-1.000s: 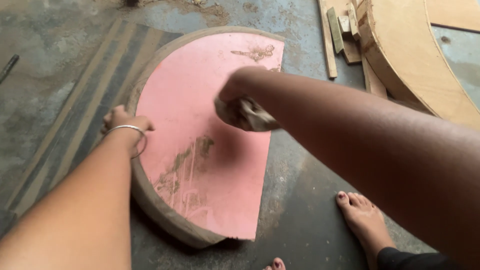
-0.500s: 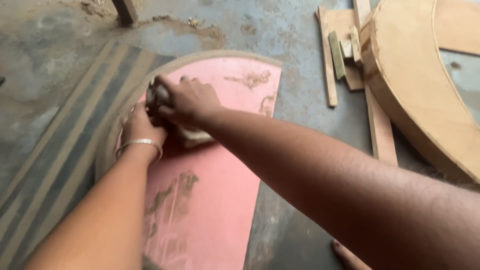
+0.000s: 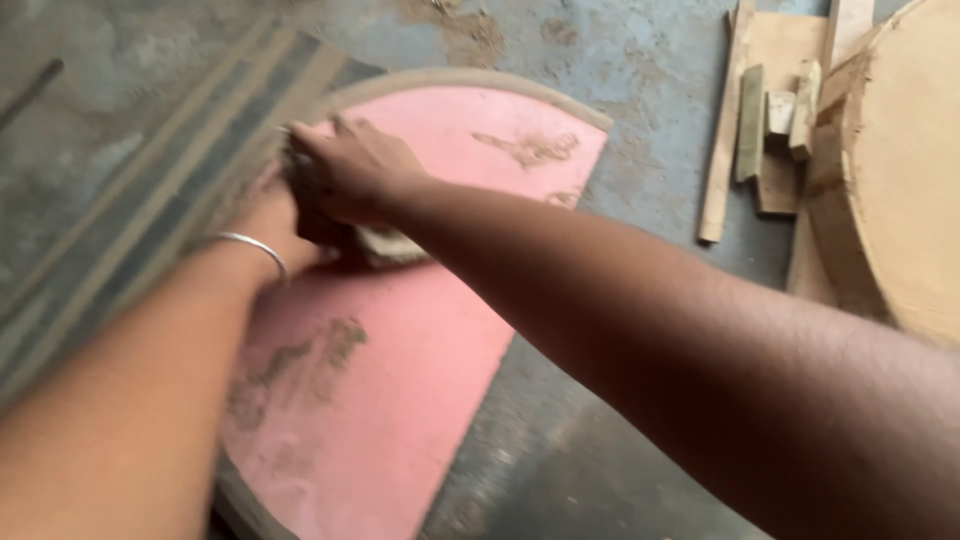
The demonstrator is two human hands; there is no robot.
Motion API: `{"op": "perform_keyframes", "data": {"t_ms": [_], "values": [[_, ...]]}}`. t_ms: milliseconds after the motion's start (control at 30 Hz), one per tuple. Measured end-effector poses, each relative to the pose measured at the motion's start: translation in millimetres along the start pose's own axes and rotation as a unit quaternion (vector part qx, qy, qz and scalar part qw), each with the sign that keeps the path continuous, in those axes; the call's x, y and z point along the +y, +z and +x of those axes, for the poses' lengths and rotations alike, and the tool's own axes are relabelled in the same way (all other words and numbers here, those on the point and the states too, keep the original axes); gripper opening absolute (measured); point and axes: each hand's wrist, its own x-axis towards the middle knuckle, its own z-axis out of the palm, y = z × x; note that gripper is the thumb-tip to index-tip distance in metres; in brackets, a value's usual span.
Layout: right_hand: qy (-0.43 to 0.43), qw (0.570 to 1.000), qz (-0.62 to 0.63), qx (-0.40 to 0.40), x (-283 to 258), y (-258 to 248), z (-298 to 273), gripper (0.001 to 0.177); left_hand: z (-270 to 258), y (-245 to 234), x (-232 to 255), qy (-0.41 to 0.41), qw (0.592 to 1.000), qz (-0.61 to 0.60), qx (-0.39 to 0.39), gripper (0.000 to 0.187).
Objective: The recorder is sanding and cleaning wooden furniture components using a rag and abrasive tools in a workshop setting.
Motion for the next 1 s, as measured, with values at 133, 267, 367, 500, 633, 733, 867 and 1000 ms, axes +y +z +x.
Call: {"op": "perform_keyframes", "data": {"t_ms": [133,267,367,500,633,733,867,1000], "values": [[-0.046,0.999,0.01,-0.013,-14,-32,-3,0.055,-42,-50,65,-0.13,0.99,-0.033,-0.049,0.098],[-0.03,0.997,0.018,-0.074,-21,-50,-13,0.053,-51,-39,67,-0.137,0.989,0.019,-0.053,0.094],[-0.013,0.996,-0.001,-0.09,-37,-69,-19,0.058,-62,-48,81,-0.109,0.993,0.038,-0.036,0.09],[0.01,0.995,-0.013,-0.094,-61,-68,-29,0.069,-85,-55,108,-0.134,0.987,0.057,-0.07,0.082],[0.017,0.998,-0.003,-0.063,-89,-56,-33,0.069,-111,-71,107,-0.162,0.985,0.045,-0.043,0.099],[0.064,0.995,0.014,-0.08,-108,-66,-43,0.078,-121,-75,99,-0.167,0.983,0.053,-0.06,0.093],[0.015,0.997,-0.008,-0.069,-106,-50,-38,0.078,-130,-67,93,-0.178,0.982,0.047,-0.044,0.088],[-0.034,0.998,-0.022,-0.058,-87,-16,-33,0.046,-149,-64,107,-0.221,0.972,-0.067,-0.032,0.089]]}}
